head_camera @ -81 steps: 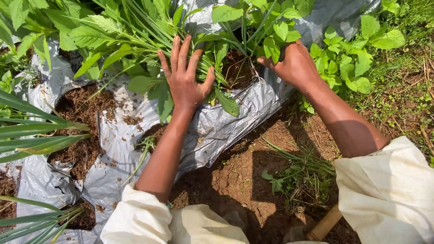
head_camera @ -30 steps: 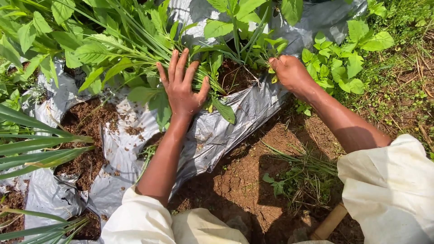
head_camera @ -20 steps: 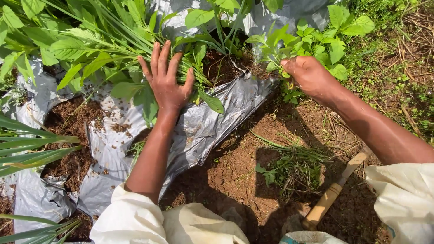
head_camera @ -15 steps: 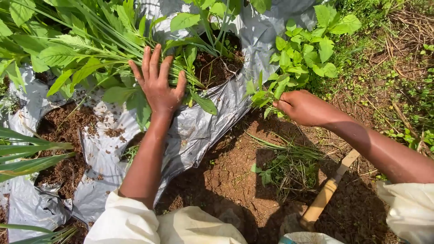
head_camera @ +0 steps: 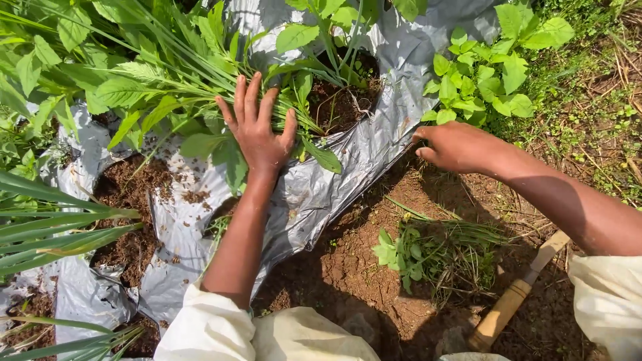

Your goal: The person pulls weeds by hand from a garden bed covered with plastic sheeting and places them on the ground. Later, the person uses a hoe to scrape and remove weeds from the soil between the rows of plants.

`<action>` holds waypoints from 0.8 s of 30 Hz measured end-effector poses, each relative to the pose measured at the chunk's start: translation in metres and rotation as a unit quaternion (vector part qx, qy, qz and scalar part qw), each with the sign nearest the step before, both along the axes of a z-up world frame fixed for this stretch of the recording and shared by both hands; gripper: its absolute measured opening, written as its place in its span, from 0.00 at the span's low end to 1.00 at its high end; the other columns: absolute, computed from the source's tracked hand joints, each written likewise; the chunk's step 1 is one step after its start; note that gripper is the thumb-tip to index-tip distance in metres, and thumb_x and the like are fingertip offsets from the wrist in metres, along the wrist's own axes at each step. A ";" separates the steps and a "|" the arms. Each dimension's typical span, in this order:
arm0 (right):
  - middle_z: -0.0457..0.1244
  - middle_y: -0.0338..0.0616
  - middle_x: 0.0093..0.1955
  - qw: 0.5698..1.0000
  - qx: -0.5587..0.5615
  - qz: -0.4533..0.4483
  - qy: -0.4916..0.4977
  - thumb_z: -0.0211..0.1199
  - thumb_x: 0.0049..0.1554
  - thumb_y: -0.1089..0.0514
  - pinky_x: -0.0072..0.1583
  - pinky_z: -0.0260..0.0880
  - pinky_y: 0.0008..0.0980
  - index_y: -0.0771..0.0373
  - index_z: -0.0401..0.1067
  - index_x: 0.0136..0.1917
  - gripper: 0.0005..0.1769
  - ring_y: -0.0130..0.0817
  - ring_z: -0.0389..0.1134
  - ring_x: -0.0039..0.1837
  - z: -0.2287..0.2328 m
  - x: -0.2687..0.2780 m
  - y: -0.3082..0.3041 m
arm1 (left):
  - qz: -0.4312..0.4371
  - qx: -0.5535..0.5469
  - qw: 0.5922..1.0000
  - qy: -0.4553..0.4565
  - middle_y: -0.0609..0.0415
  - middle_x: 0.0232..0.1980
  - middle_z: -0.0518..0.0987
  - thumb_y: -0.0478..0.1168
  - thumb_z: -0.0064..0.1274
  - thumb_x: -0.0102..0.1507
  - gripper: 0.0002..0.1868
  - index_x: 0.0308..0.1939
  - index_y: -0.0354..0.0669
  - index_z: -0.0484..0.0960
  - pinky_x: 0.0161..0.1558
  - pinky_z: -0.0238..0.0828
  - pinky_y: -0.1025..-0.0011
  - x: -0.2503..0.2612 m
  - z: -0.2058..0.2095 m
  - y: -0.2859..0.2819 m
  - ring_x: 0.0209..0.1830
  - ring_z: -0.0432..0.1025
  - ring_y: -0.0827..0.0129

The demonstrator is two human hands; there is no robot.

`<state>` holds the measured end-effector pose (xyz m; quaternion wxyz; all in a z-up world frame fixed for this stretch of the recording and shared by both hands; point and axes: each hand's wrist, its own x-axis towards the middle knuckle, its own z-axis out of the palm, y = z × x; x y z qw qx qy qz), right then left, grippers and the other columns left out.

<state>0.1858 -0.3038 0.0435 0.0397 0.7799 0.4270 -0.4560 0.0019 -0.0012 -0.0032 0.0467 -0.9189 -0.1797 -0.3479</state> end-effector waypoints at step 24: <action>0.69 0.47 0.47 0.870 0.467 -0.158 0.003 0.55 0.67 0.45 0.42 0.60 0.51 0.48 0.76 0.48 0.12 0.50 0.67 0.45 -0.063 0.089 0.180 | -0.018 -0.021 0.999 -0.025 0.53 0.73 0.70 0.50 0.53 0.66 0.17 0.53 0.48 0.84 0.80 0.23 0.40 0.001 0.004 -0.005 0.79 0.56 0.57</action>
